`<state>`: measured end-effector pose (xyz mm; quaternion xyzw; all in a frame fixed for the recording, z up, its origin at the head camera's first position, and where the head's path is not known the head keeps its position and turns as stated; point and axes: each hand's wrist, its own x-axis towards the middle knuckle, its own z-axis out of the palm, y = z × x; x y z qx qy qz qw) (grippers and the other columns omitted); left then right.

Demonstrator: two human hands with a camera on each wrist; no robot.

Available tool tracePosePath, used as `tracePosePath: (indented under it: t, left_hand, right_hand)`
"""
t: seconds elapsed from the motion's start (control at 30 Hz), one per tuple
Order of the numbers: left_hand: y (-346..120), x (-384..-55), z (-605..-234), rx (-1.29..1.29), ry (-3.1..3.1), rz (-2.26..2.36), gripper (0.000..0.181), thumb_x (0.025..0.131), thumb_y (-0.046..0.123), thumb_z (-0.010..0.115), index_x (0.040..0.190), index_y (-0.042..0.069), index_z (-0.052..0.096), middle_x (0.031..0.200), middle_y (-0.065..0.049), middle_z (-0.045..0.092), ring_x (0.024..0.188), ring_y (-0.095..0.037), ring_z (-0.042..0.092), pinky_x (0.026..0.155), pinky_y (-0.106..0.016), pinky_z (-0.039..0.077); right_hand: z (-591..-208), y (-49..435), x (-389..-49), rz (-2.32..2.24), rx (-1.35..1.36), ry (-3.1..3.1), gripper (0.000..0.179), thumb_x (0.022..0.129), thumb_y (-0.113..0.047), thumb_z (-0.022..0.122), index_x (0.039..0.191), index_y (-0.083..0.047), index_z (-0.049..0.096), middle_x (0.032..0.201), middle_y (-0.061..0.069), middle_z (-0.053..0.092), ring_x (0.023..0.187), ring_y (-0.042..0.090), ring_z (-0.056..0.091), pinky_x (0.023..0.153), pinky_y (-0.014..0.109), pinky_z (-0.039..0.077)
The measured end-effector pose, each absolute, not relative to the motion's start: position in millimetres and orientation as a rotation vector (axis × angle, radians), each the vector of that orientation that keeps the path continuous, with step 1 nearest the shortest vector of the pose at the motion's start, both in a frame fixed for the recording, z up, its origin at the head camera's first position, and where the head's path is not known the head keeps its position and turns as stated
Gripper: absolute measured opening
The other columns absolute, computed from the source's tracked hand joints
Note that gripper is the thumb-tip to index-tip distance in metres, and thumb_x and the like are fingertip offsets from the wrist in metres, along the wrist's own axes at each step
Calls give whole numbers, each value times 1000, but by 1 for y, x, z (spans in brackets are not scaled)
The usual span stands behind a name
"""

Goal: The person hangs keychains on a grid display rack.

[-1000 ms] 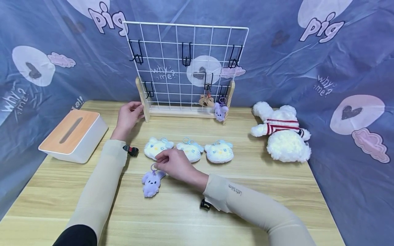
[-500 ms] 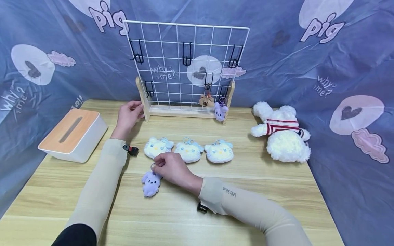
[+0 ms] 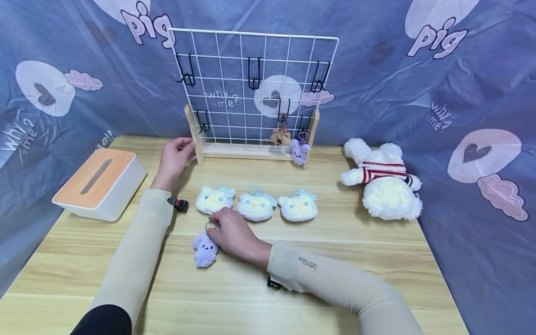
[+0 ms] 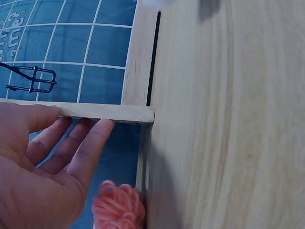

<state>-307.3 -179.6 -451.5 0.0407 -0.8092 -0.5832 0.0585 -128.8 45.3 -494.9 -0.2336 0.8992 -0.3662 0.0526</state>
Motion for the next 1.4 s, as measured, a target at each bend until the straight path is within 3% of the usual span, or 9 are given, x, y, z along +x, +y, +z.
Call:
tracePosePath:
  t: [0.17, 0.53, 0.8, 1.03, 1.4]
  left_hand:
    - [-180, -307, -452, 118, -2456, -1764, 35, 116, 19, 62, 142, -4, 70, 128, -23, 70, 115, -30, 76, 96, -25, 72]
    - [-180, -307, -453, 110, -2454, -1753, 35, 116, 20, 63, 141, -3, 71, 125, -21, 71, 106, -22, 76, 89, -18, 71]
    - [-180, -307, -452, 119, -2450, -1762, 35, 116, 20, 63, 141, -3, 72, 125, -20, 71, 105, -21, 75, 92, -21, 72]
    - [-181, -307, -452, 136, -2457, -1773, 35, 115, 21, 64, 141, -2, 72, 123, -19, 70, 107, -23, 76, 95, -26, 73]
    - [-180, -307, -451, 146, -2458, -1785, 35, 115, 20, 64, 141, -3, 71, 123, -18, 69, 106, -23, 76, 97, -29, 73]
  right_hand:
    - [-502, 45, -130, -1060, -732, 2778, 27, 102, -29, 80, 123, -13, 84, 99, -5, 72, 90, 7, 62, 80, 23, 57]
    - [-501, 39, -130, -1026, -717, 2790, 24, 97, -28, 84, 114, -11, 84, 93, -7, 68, 88, 7, 60, 76, 22, 53]
    - [-503, 34, -132, -932, -717, 2836, 22, 97, -28, 84, 114, -13, 83, 91, -9, 66, 84, 5, 58, 73, 20, 51]
    - [-505, 34, -135, -905, -721, 2831, 14, 93, -24, 85, 104, -17, 81, 88, -11, 63, 80, 4, 56, 71, 18, 49]
    - [-495, 31, -139, -928, -647, 2736, 18, 92, -30, 88, 99, -18, 78, 85, -11, 63, 79, 5, 58, 69, 20, 50]
